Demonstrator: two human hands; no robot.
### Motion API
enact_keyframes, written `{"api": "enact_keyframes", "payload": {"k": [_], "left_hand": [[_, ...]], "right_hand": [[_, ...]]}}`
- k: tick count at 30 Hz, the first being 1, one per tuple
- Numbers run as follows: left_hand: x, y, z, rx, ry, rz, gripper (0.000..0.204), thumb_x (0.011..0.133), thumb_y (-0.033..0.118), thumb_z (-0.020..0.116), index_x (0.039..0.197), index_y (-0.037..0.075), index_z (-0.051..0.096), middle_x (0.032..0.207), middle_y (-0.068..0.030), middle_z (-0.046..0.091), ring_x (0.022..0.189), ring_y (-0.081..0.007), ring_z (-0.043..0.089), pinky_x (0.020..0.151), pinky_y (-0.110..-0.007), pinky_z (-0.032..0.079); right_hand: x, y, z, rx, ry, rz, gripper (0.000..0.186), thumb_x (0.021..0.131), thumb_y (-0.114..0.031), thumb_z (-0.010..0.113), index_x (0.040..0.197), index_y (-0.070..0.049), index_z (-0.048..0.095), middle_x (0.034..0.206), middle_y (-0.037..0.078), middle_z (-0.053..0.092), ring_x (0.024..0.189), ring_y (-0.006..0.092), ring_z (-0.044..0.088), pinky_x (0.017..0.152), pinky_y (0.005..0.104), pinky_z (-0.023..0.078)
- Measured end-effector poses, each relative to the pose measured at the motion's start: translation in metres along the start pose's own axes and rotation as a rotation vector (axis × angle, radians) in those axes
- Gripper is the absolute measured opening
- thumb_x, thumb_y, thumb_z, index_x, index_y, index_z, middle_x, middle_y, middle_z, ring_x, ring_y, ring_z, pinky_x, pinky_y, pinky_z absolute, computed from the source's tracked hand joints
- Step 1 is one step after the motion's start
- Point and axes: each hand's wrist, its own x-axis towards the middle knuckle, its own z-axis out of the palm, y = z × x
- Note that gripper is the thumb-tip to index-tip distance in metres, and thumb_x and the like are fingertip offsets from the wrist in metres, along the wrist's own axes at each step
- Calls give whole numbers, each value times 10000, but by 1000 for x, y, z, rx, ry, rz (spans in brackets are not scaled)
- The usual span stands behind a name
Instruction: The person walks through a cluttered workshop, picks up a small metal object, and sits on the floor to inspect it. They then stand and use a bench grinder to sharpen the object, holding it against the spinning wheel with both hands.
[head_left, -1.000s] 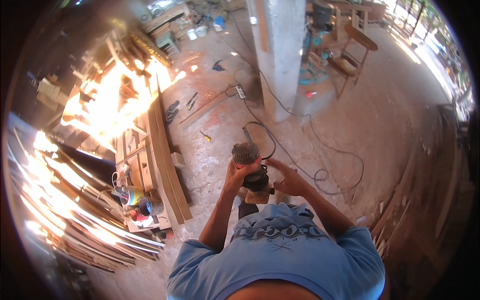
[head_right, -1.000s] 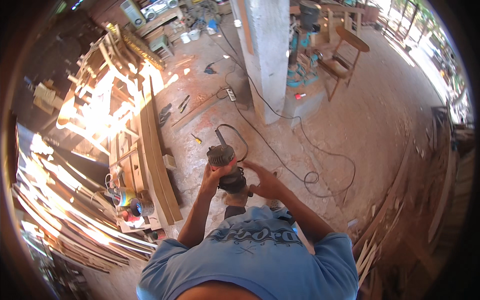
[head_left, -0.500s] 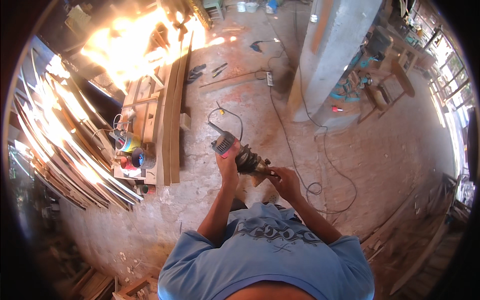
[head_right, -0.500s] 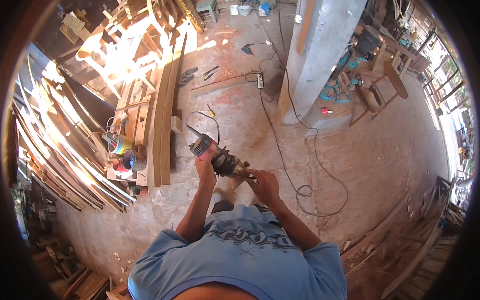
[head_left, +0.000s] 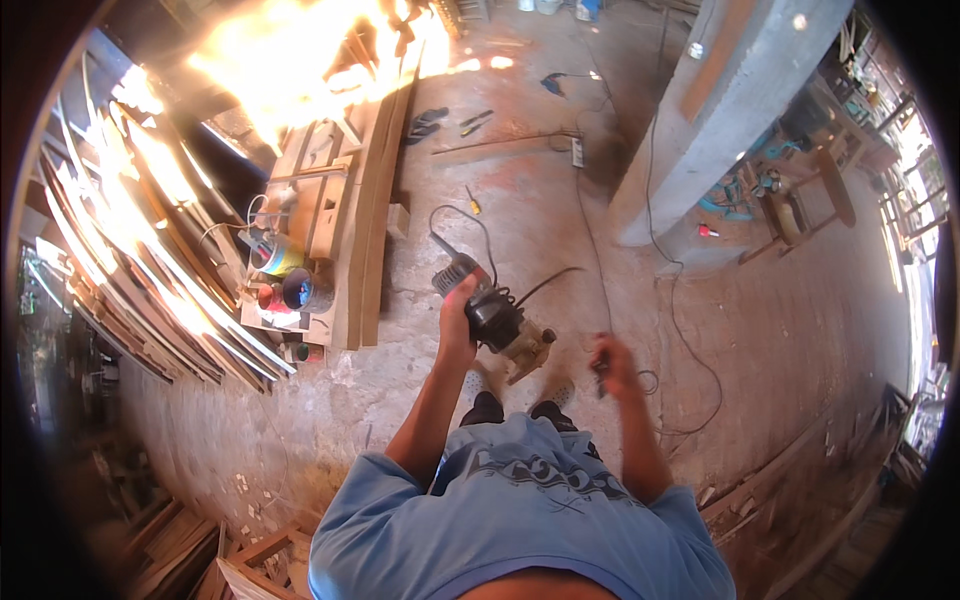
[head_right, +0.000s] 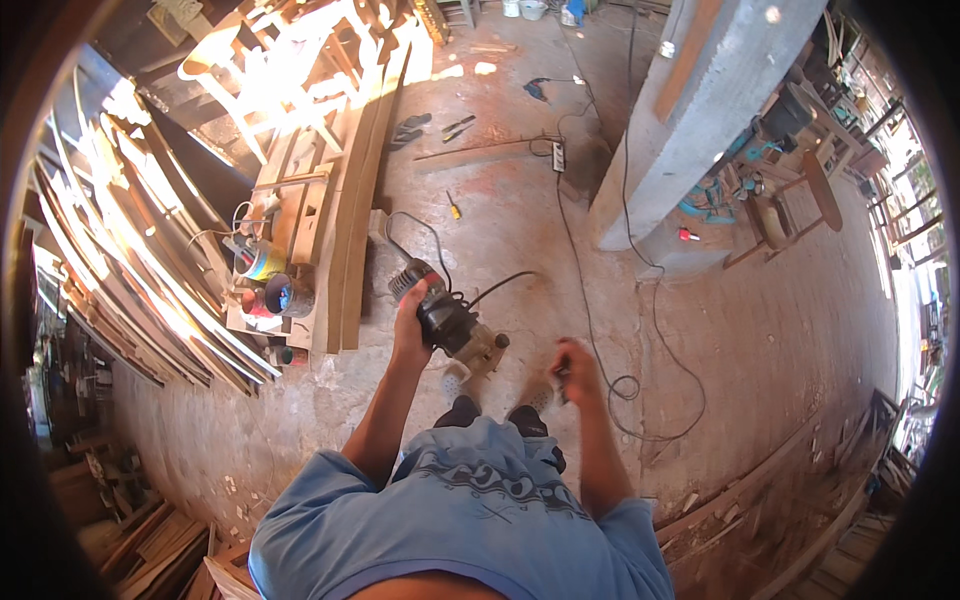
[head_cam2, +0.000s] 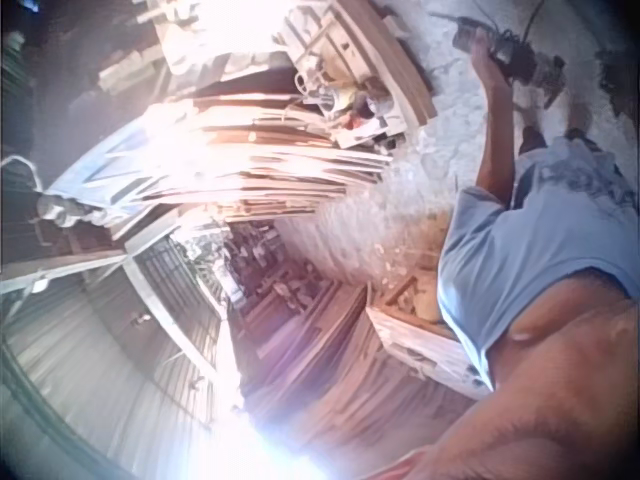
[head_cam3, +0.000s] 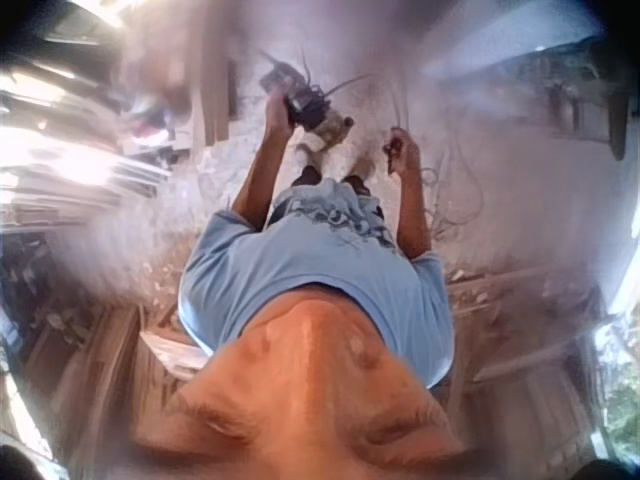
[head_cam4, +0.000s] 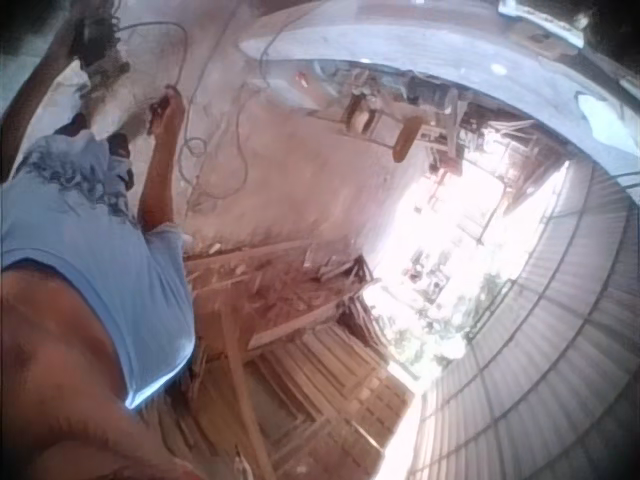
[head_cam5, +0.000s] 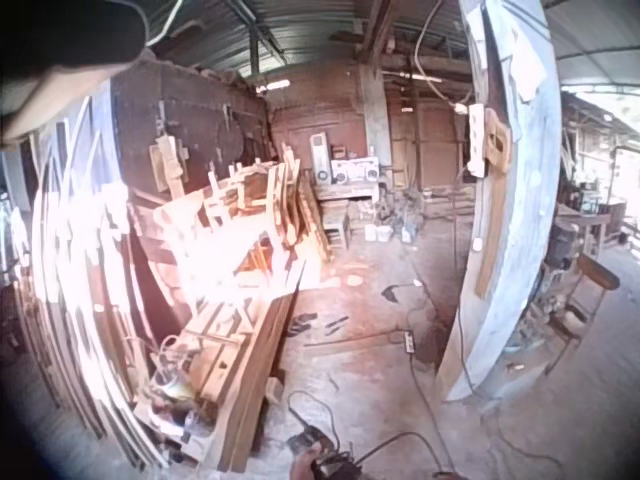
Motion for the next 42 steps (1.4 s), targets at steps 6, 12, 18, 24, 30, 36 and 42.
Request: {"api": "enact_keyframes", "payload": {"k": [6, 12, 18, 24, 30, 36, 42], "left_hand": [[21, 13, -20, -28, 168, 206, 294, 908, 293, 682, 1089, 79, 596, 932, -27, 618, 826, -143, 629, 740, -312, 546], [10, 29, 8, -211, -140, 126, 359, 973, 397, 579, 1169, 99, 533, 991, -62, 649, 887, -205, 670, 799, -365, 561], [-22, 28, 56, -226, -111, 0, 481, 947, 522, 559, 1187, 107, 527, 1024, -109, 662, 952, -260, 675, 879, -433, 552], [-55, 13, 90, -97, -345, -264, 611, 923, 567, 528, 1189, 17, 545, 1024, -168, 670, 935, -288, 685, 878, -435, 558], [-88, 9, 107, 491, -378, 172, 480, 826, 204, 739, 1229, 15, 558, 1049, -69, 666, 912, -144, 656, 850, -291, 524], [-92, 9, 129, 543, -338, 433, 385, 808, 85, 739, 1156, 31, 582, 1008, -38, 679, 914, -117, 638, 844, -269, 498], [-102, 15, 143, 480, -367, 505, 467, 800, 17, 747, 1213, 14, 529, 1027, -70, 680, 938, -146, 657, 856, -291, 516]], "right_hand": [[-139, -141, 42, -852, -420, -304, 125, 896, -117, 644, 948, -18, 698, 878, 68, 694, 841, 180, 673, 786, 371, 533], [-86, -8, 12, -1973, -316, 167, 322, 854, -394, 651, 1028, -145, 759, 1014, 126, 728, 986, 339, 677, 946, 546, 459], [-30, 65, -50, -1718, -404, 82, 557, 722, -459, 788, 1148, -113, 693, 1231, 164, 641, 1138, 348, 609, 970, 449, 475], [-31, 56, 29, -1054, -252, -577, 951, 769, -458, 794, 1485, -28, 339, 1387, 215, 517, 1242, 288, 545, 1037, 390, 432], [-62, -77, 35, -126, -275, -609, 692, 888, -215, 673, 1493, -83, 366, 1437, 142, 483, 1308, 270, 478, 1079, 406, 389], [-88, -101, 43, -1088, -479, -859, 631, 803, -17, 610, 1415, -100, 481, 1367, 150, 545, 1295, 278, 493, 1088, 387, 379], [-75, -110, 51, -1279, -418, -751, 206, 835, -141, 639, 1015, -54, 690, 1012, 132, 699, 1020, 316, 630, 881, 406, 479]]}}
